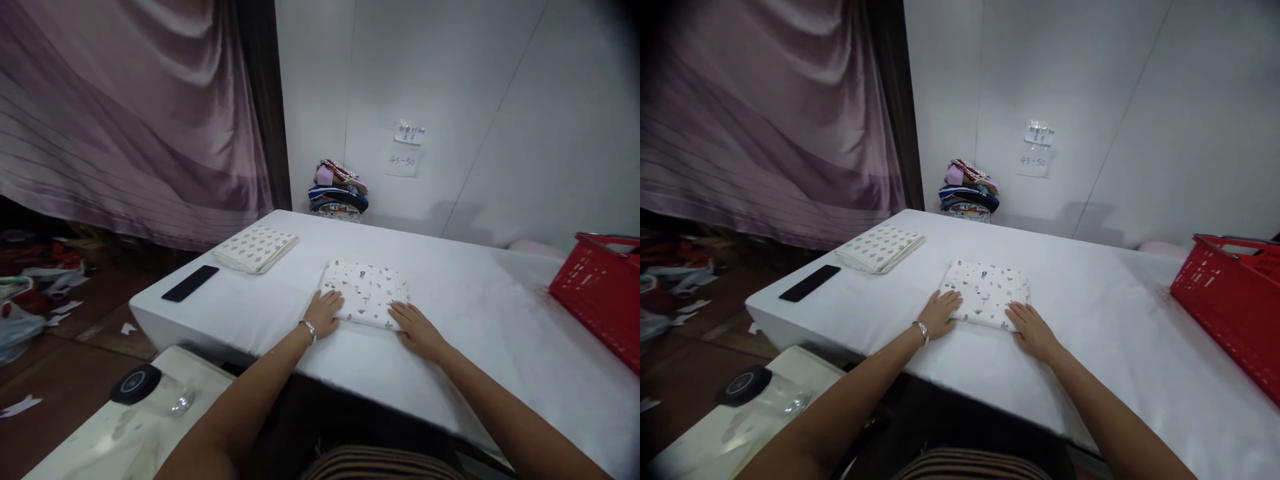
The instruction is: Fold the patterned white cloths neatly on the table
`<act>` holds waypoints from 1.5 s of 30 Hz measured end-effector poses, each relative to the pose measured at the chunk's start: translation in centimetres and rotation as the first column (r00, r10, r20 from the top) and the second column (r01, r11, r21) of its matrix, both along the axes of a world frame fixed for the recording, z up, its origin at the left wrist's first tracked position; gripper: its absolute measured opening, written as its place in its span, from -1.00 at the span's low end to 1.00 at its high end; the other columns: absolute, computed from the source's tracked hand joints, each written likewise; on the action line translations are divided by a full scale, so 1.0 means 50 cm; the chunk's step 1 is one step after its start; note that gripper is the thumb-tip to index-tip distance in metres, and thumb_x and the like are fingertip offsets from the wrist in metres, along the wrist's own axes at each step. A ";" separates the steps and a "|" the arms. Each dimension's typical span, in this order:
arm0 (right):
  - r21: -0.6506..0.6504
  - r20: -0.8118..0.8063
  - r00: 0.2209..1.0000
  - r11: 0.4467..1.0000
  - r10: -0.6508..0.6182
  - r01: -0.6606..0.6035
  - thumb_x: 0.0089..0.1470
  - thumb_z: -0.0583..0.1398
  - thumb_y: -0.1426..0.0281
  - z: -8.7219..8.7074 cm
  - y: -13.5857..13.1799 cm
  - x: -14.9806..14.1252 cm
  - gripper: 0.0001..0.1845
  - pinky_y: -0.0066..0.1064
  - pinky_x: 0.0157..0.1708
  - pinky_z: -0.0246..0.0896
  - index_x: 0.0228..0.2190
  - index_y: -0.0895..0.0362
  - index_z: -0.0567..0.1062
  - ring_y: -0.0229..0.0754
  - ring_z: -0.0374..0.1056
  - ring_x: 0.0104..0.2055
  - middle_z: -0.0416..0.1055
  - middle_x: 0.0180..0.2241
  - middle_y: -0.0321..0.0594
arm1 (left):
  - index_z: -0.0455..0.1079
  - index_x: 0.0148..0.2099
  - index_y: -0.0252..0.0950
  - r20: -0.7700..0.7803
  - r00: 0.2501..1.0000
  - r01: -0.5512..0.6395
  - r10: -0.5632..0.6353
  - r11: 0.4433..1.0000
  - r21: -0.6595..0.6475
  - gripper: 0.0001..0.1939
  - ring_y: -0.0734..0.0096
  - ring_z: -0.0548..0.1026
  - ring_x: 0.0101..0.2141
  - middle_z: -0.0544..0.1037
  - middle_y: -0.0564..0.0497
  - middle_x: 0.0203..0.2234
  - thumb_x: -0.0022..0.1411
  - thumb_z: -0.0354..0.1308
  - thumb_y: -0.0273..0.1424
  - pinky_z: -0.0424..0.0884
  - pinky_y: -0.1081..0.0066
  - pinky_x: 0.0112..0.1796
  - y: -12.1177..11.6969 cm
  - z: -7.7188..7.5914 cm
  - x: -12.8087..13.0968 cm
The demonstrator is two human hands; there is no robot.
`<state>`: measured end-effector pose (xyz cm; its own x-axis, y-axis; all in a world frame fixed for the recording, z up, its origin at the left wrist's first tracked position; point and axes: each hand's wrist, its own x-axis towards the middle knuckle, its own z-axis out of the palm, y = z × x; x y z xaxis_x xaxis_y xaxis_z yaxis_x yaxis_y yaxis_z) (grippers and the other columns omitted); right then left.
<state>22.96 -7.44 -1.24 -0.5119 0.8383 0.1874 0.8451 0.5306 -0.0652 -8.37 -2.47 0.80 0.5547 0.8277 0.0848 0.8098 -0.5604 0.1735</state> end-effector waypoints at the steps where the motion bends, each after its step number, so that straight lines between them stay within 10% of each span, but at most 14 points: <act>1: 0.000 -0.001 1.000 1.000 -0.006 0.006 -0.05 0.01 0.53 0.000 0.002 -0.001 -0.31 -0.09 0.24 -0.22 0.17 0.14 0.19 -0.12 -0.13 0.29 0.03 0.23 -0.14 | 0.11 0.24 -0.11 -0.006 1.000 0.001 -0.001 1.000 -0.006 -0.37 0.26 0.00 0.24 0.12 0.05 0.25 0.09 0.02 -0.41 -0.24 0.10 0.23 0.002 0.003 0.000; 15: 0.043 0.051 0.993 0.993 -0.110 0.107 0.08 0.01 0.55 0.003 -0.073 -0.231 -0.47 -0.05 0.17 -0.07 0.11 0.25 0.30 0.08 0.08 0.19 0.17 0.15 0.08 | 0.13 0.24 -0.08 -0.095 0.950 -0.302 0.298 0.953 -0.031 -0.29 0.30 -0.10 0.27 0.05 0.14 0.27 0.03 -0.11 -0.63 -0.18 0.05 0.21 0.083 0.016 -0.087; 24: -0.018 -0.089 0.989 0.993 -0.117 0.116 0.20 -0.02 0.12 0.058 -0.034 -0.157 -0.40 -0.03 0.22 -0.25 0.15 0.21 0.23 0.02 -0.09 0.27 0.08 0.21 0.00 | 0.20 0.20 -0.18 0.073 0.994 -0.091 0.086 0.994 0.062 -0.50 0.24 -0.04 0.26 0.13 0.03 0.24 0.30 -0.21 -0.16 -0.23 0.09 0.23 -0.014 -0.015 0.027; 45: -0.188 -0.050 0.957 0.944 -0.284 0.271 0.23 -0.11 0.12 0.028 0.056 -0.065 -0.44 0.00 0.20 -0.28 0.13 0.13 0.26 -0.01 -0.16 0.29 0.04 0.23 -0.06 | 0.27 0.12 -0.23 0.263 0.944 -0.213 0.201 0.977 0.017 -0.55 0.25 0.07 0.22 0.24 -0.03 0.19 0.31 -0.16 -0.16 -0.13 0.08 0.21 -0.018 -0.033 0.017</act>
